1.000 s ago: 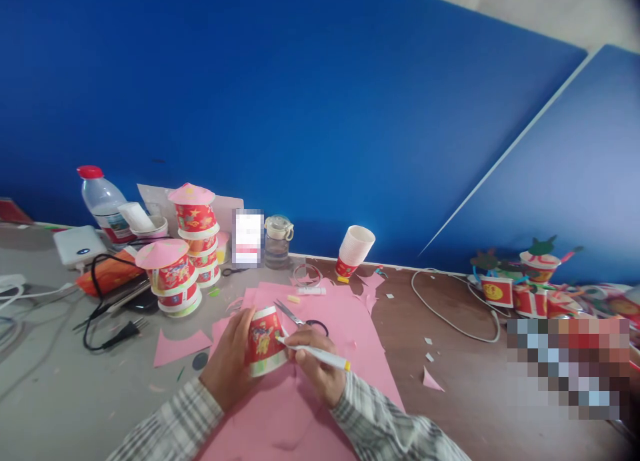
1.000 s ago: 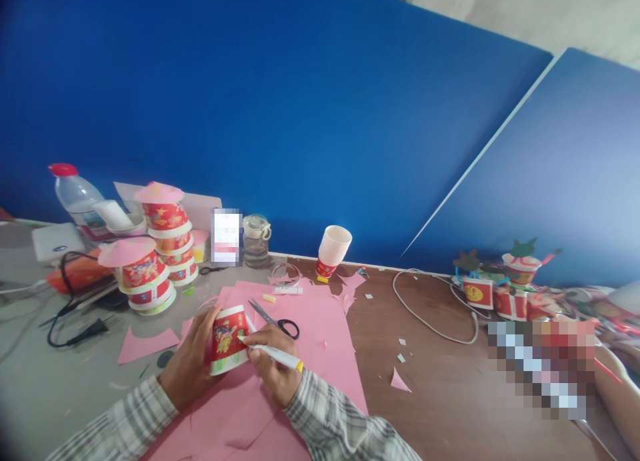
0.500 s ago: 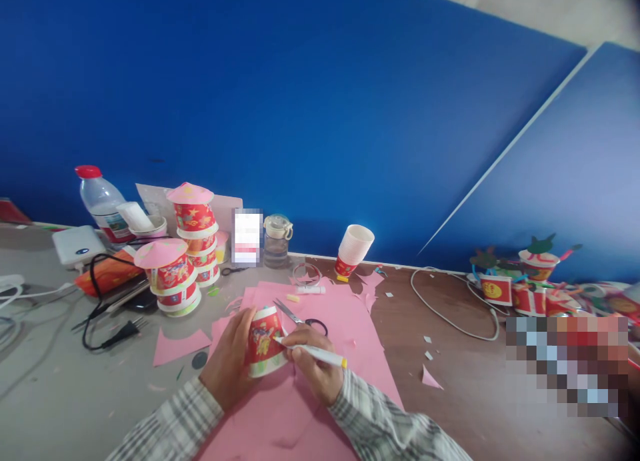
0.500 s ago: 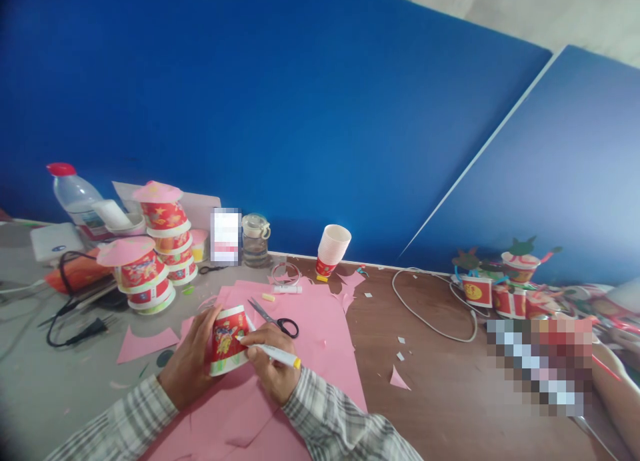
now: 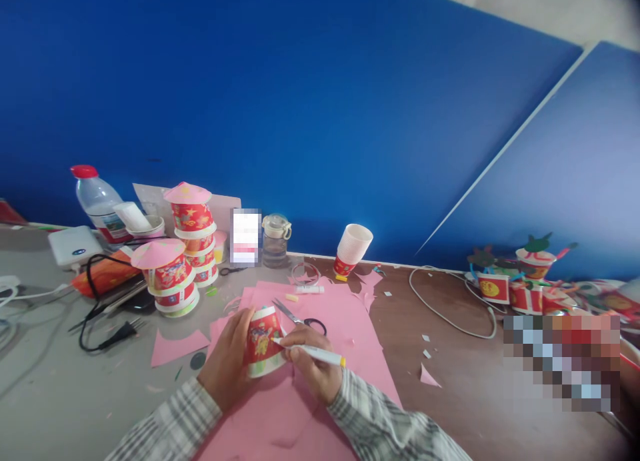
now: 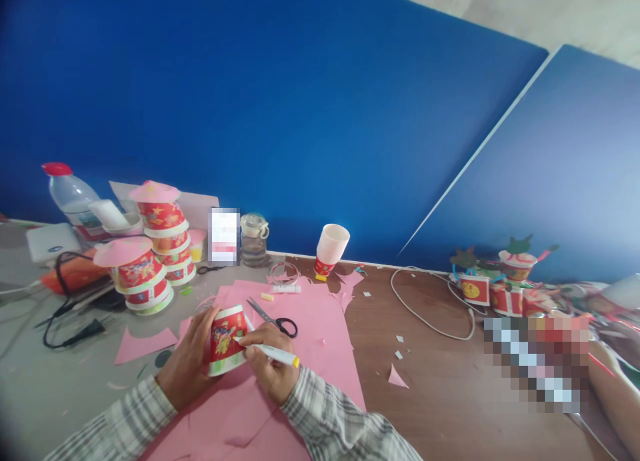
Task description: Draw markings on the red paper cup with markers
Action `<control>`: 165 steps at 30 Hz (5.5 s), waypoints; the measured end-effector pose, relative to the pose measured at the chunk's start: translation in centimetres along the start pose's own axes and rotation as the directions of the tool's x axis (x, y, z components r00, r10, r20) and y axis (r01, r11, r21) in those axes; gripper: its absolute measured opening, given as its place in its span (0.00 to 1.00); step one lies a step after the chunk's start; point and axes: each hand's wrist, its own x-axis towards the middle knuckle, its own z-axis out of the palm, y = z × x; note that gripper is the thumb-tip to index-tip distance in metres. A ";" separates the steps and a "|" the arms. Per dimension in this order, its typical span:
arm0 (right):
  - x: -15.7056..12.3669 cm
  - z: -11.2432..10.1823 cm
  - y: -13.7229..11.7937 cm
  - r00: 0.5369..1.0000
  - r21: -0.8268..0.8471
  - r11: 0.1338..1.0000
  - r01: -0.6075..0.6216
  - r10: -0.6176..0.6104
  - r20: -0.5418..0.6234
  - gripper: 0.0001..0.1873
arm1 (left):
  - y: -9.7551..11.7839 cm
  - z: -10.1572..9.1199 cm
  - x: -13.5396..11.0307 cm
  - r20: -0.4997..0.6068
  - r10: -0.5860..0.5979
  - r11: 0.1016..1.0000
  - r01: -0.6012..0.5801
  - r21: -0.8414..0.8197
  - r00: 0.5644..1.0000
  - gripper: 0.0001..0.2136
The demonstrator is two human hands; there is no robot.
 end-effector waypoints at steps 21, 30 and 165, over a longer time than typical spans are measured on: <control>-0.1 0.1 0.0 0.999 0.018 0.999 -0.029 0.029 -0.030 0.11 | 0.2 -0.2 0.1 -0.002 0.001 1.000 -0.001 -0.001 1.000 0.40; -0.1 0.2 0.1 0.999 -0.004 1.000 0.005 -0.005 -0.040 0.11 | 0.2 -0.1 0.0 0.000 -0.008 1.000 0.008 -0.009 1.000 0.41; -0.3 0.2 0.2 0.994 0.089 0.991 -0.102 0.104 -0.020 0.11 | 0.2 -0.1 0.0 0.001 0.003 0.999 -0.003 0.038 1.000 0.42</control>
